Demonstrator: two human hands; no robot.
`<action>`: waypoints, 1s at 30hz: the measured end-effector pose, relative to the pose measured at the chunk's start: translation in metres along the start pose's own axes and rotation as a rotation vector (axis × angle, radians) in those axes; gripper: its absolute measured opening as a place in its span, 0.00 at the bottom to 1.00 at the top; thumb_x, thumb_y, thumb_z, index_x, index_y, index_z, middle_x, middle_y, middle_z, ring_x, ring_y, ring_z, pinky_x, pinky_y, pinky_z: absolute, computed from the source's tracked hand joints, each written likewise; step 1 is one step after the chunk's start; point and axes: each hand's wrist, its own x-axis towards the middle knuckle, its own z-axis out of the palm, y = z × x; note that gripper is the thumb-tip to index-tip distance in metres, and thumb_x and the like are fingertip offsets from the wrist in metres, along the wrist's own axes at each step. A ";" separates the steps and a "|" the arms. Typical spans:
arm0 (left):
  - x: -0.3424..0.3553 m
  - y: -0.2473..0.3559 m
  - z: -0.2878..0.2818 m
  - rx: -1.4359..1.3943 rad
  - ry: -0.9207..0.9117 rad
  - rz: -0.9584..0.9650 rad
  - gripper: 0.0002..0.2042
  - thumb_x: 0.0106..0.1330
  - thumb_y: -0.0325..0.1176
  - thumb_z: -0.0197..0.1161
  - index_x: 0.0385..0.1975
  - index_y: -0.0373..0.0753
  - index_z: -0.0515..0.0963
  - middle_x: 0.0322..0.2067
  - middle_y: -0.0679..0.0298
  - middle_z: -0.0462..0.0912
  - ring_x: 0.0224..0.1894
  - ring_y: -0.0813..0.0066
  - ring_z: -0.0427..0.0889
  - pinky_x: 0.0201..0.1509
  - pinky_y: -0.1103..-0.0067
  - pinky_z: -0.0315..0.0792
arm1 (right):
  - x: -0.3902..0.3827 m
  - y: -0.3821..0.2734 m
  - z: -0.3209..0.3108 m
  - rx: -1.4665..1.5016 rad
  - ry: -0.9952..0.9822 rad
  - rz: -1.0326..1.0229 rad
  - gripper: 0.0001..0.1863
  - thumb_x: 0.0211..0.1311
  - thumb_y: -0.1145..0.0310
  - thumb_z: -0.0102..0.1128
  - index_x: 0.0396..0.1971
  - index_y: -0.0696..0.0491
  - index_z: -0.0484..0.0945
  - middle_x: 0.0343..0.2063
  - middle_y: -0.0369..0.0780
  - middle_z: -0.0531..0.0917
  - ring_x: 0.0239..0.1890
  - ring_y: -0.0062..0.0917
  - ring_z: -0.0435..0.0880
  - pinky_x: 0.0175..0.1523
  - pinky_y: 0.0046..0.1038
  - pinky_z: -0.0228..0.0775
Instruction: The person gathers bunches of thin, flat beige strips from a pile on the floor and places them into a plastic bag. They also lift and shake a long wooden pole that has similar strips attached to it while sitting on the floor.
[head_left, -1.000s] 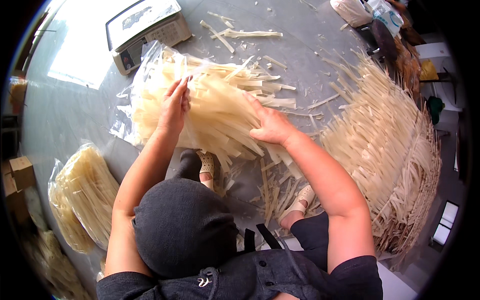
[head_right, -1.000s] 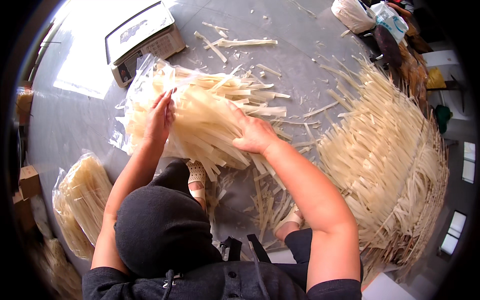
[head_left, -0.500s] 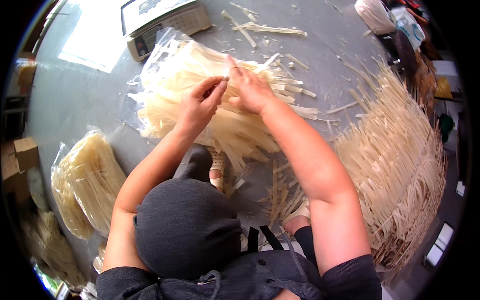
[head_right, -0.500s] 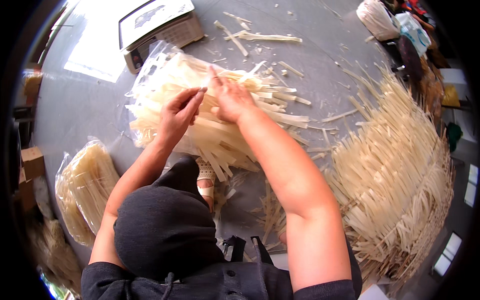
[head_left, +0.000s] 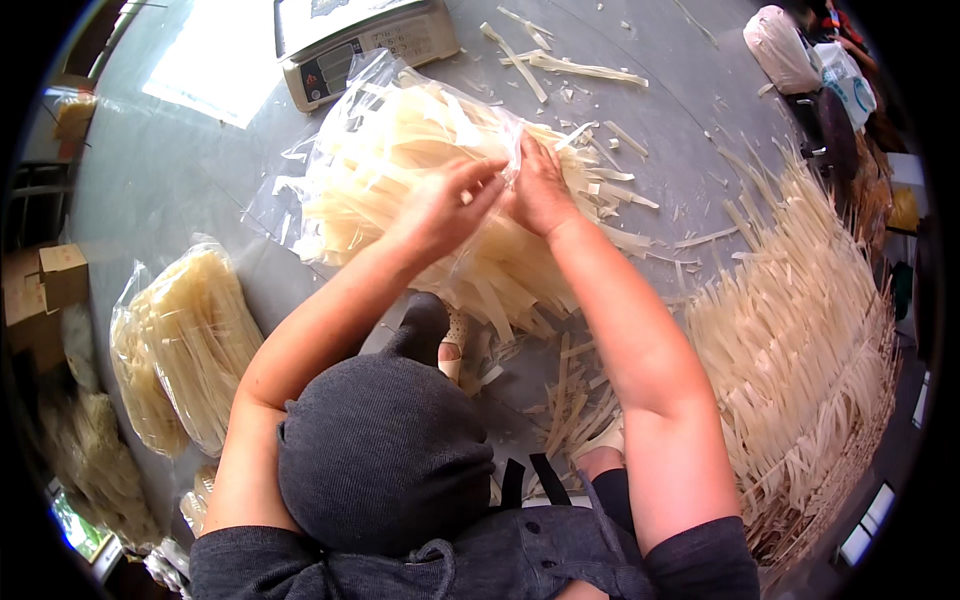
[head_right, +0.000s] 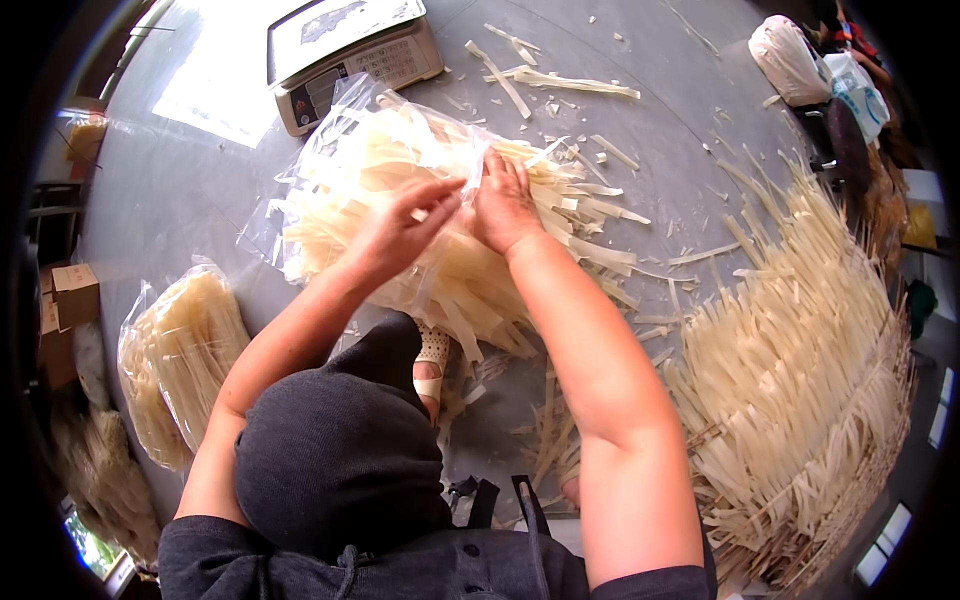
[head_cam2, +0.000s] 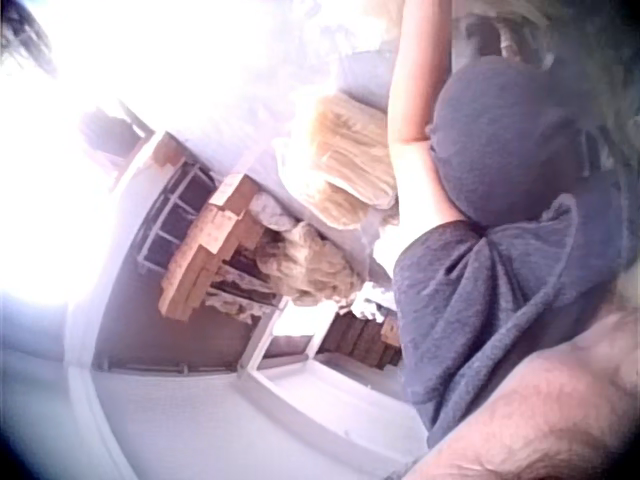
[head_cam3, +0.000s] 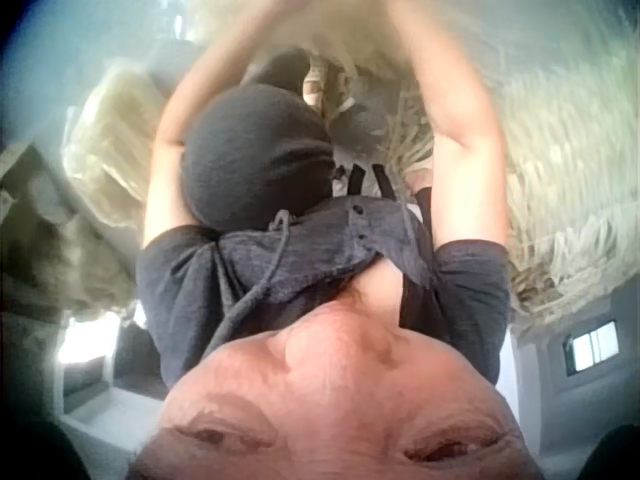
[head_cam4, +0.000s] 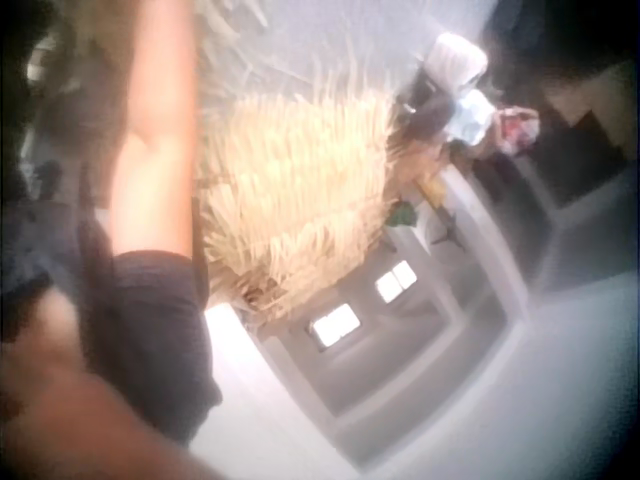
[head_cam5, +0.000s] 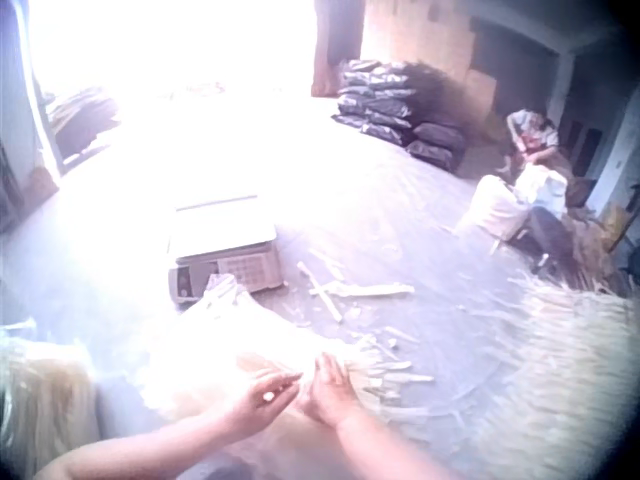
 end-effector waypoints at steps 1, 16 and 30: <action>0.003 -0.003 -0.014 -0.036 0.031 -0.065 0.13 0.63 0.29 0.62 0.48 0.40 0.78 0.40 0.63 0.82 0.38 0.78 0.79 0.40 0.82 0.74 | -0.005 0.001 -0.004 -0.108 0.047 -0.067 0.40 0.54 0.49 0.60 0.62 0.56 0.61 0.59 0.50 0.69 0.63 0.41 0.64 0.70 0.49 0.43; -0.033 -0.117 -0.121 -0.651 0.407 -0.630 0.35 0.66 0.59 0.51 0.66 0.41 0.59 0.66 0.55 0.59 0.70 0.59 0.52 0.70 0.61 0.47 | -0.039 0.050 -0.065 0.965 0.118 0.661 0.41 0.63 0.39 0.49 0.64 0.57 0.61 0.64 0.47 0.64 0.68 0.31 0.59 0.70 0.29 0.47; -0.038 -0.113 -0.096 -0.615 0.375 -0.603 0.33 0.66 0.52 0.54 0.67 0.40 0.57 0.65 0.58 0.62 0.68 0.66 0.58 0.68 0.71 0.50 | -0.060 0.031 -0.063 1.454 0.128 0.918 0.43 0.61 0.33 0.43 0.65 0.51 0.59 0.58 0.48 0.70 0.58 0.32 0.71 0.61 0.34 0.65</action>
